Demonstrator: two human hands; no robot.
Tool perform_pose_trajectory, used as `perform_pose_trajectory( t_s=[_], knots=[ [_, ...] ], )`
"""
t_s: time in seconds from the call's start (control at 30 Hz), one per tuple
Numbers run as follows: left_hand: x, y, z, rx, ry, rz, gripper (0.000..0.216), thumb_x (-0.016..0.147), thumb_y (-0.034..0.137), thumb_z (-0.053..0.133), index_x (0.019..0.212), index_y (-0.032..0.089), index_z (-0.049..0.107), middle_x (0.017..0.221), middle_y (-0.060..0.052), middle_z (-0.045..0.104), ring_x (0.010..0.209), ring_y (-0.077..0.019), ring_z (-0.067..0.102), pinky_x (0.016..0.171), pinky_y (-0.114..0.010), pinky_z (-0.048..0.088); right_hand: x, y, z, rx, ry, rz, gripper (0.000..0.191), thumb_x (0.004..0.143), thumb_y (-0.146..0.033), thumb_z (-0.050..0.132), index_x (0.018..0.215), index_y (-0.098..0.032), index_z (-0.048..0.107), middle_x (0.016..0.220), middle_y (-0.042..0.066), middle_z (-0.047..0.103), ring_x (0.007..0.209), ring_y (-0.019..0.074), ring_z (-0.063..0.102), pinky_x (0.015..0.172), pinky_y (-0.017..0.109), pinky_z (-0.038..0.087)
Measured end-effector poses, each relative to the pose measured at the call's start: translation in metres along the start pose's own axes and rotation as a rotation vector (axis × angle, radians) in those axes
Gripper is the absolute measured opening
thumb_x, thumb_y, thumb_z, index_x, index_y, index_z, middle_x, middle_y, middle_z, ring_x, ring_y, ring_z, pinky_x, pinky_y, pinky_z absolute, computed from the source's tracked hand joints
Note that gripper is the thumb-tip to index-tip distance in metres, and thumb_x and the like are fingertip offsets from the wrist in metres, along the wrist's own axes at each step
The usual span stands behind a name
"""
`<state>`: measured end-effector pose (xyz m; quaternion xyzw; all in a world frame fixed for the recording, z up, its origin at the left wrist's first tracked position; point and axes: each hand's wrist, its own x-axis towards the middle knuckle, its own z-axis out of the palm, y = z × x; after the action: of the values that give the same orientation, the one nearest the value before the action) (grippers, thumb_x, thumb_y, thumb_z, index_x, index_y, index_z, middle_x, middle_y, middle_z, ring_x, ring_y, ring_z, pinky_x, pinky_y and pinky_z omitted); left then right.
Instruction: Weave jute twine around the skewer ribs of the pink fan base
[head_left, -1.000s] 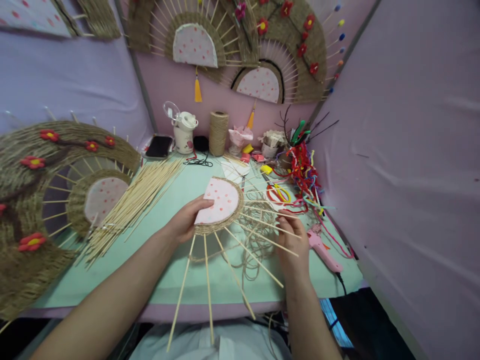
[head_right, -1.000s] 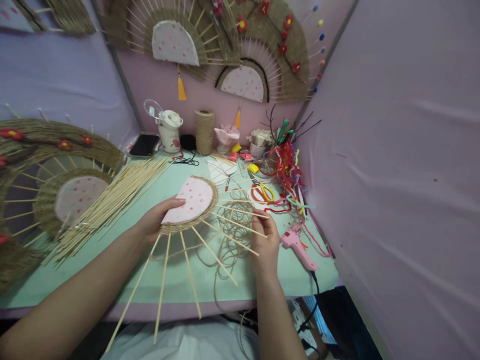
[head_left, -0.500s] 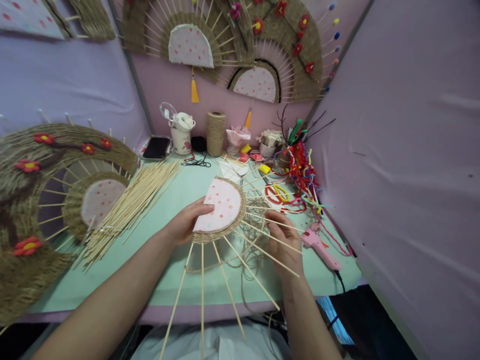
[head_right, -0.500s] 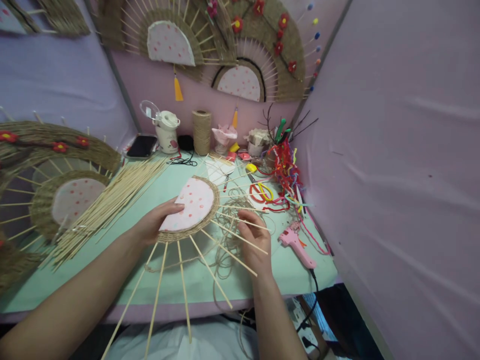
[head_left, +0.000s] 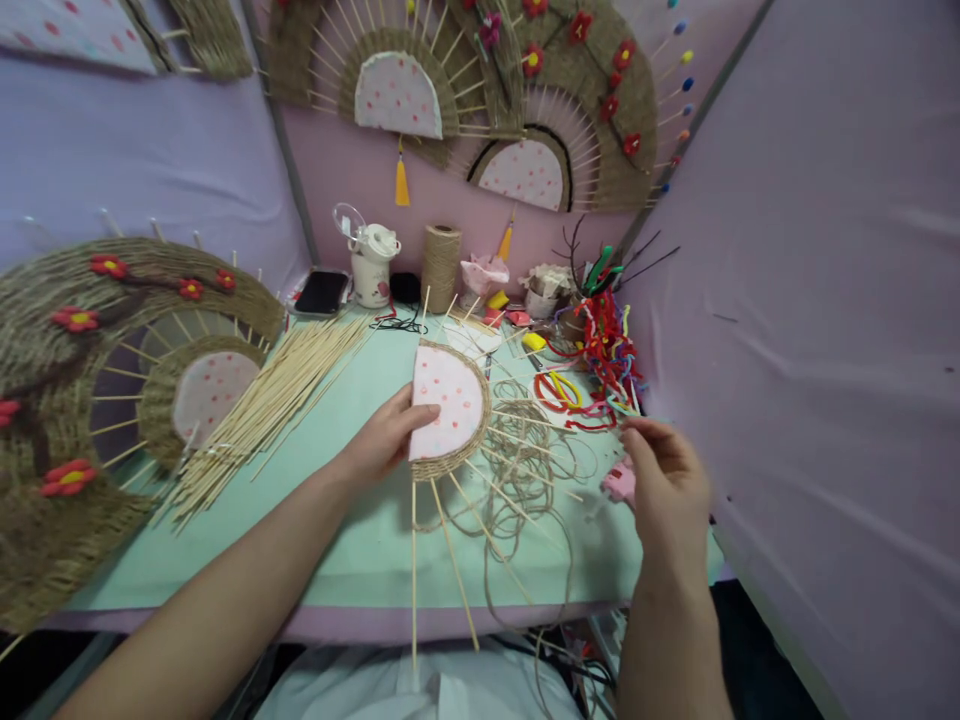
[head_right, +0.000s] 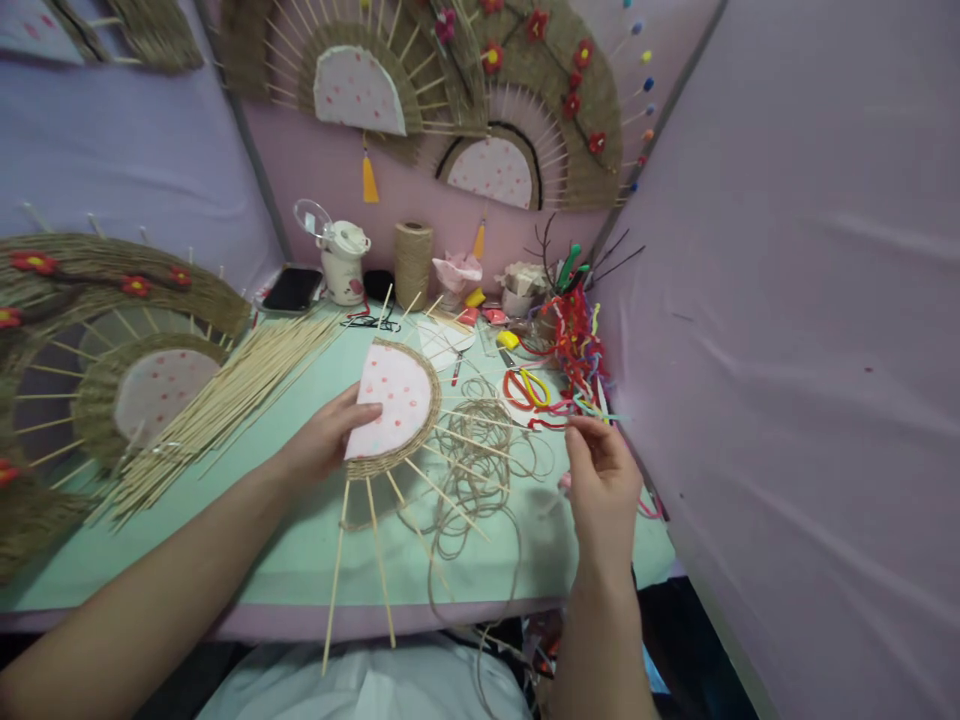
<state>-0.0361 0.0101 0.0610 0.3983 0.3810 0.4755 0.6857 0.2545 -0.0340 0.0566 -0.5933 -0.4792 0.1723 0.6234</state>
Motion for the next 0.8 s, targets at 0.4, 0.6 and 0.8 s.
perform_pose_trajectory(
  t_s=[0.4,0.6,0.8],
  knots=[
    [-0.001,-0.001,0.003,0.047,-0.031,-0.005,0.050,0.068,0.030,0.074,0.114,0.019,0.058,0.102,-0.008,0.071,0.080,-0.0212,0.067,0.070,-0.029,0.050,0.014,-0.044,0.042,-0.675,-0.751,-0.268,0.027,0.089,-0.033,0.045,0.074,-0.021,0.065,0.073,0.004,0.067,0.068,0.0192,0.059,0.062,0.028,0.037],
    [0.000,-0.003,0.001,0.060,-0.034,0.005,0.049,0.068,0.030,0.074,0.113,0.018,0.058,0.103,-0.009,0.070,0.084,-0.0221,0.067,0.070,-0.030,0.050,0.014,-0.045,0.045,-0.673,-0.779,-0.183,0.033,0.089,-0.038,0.045,0.064,-0.020,0.058,0.059,0.000,0.059,0.056,0.0149,0.050,0.055,0.027,0.029],
    [-0.001,-0.003,0.001,0.057,-0.047,0.004,0.047,0.069,0.030,0.074,0.112,0.018,0.058,0.103,-0.008,0.070,0.084,-0.0214,0.066,0.070,-0.028,0.049,0.013,-0.045,0.045,-0.686,-0.772,-0.157,0.035,0.088,-0.040,0.046,0.060,-0.020,0.052,0.056,-0.001,0.056,0.055,0.0145,0.049,0.054,0.027,0.028]
  ],
)
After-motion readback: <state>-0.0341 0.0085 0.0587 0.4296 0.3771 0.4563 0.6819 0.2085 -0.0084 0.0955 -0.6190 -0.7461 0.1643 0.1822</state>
